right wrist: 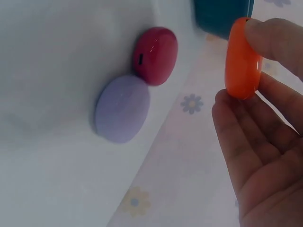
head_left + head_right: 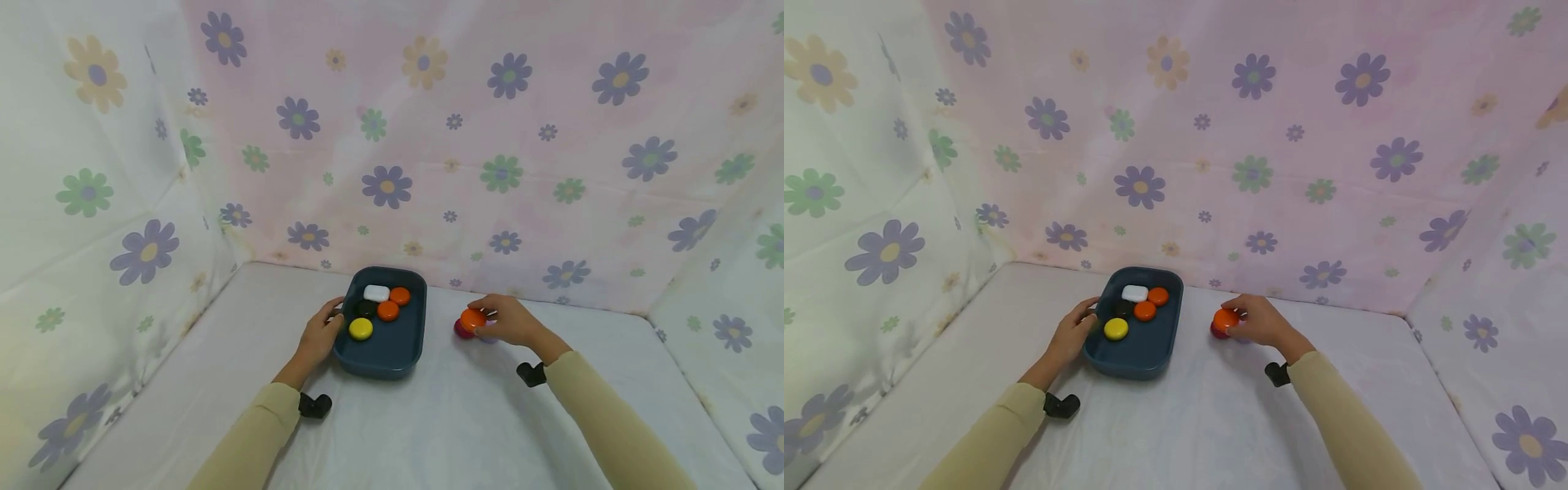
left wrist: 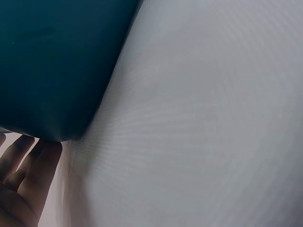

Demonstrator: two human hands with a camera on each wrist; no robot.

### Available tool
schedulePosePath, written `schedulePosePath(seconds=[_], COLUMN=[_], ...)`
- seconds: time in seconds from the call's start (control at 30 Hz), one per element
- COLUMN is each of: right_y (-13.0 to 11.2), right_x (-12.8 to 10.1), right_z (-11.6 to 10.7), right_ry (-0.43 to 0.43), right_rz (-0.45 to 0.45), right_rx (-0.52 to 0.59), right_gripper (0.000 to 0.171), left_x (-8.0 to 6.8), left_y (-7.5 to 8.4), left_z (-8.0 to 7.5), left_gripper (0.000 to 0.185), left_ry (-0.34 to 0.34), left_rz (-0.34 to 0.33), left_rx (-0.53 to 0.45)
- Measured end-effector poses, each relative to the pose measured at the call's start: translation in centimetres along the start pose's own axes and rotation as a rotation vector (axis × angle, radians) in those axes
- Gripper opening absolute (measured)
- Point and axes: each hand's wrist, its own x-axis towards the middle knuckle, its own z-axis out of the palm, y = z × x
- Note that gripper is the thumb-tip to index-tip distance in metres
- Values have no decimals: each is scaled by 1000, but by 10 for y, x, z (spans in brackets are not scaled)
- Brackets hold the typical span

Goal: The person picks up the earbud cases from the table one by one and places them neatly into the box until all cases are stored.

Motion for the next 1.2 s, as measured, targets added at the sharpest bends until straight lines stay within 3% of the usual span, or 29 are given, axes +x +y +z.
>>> schedulePosePath(seconds=[0.33, 0.87, 1.2], right_y=[20, 53, 70], right_x=[-8, -16, -23], right_z=[-4, -4, -1], right_ry=[50, 79, 57], right_rz=[22, 257, 339], right_rx=[-84, -74, -52], right_gripper=[43, 48, 48], left_x=[-1, -1, -1], left_y=[0, -1, -2], left_z=[1, 1, 2], left_gripper=[45, 45, 44], left_ry=[5, 5, 11], left_rz=[3, 14, 17], left_rx=[-2, -8, -7])
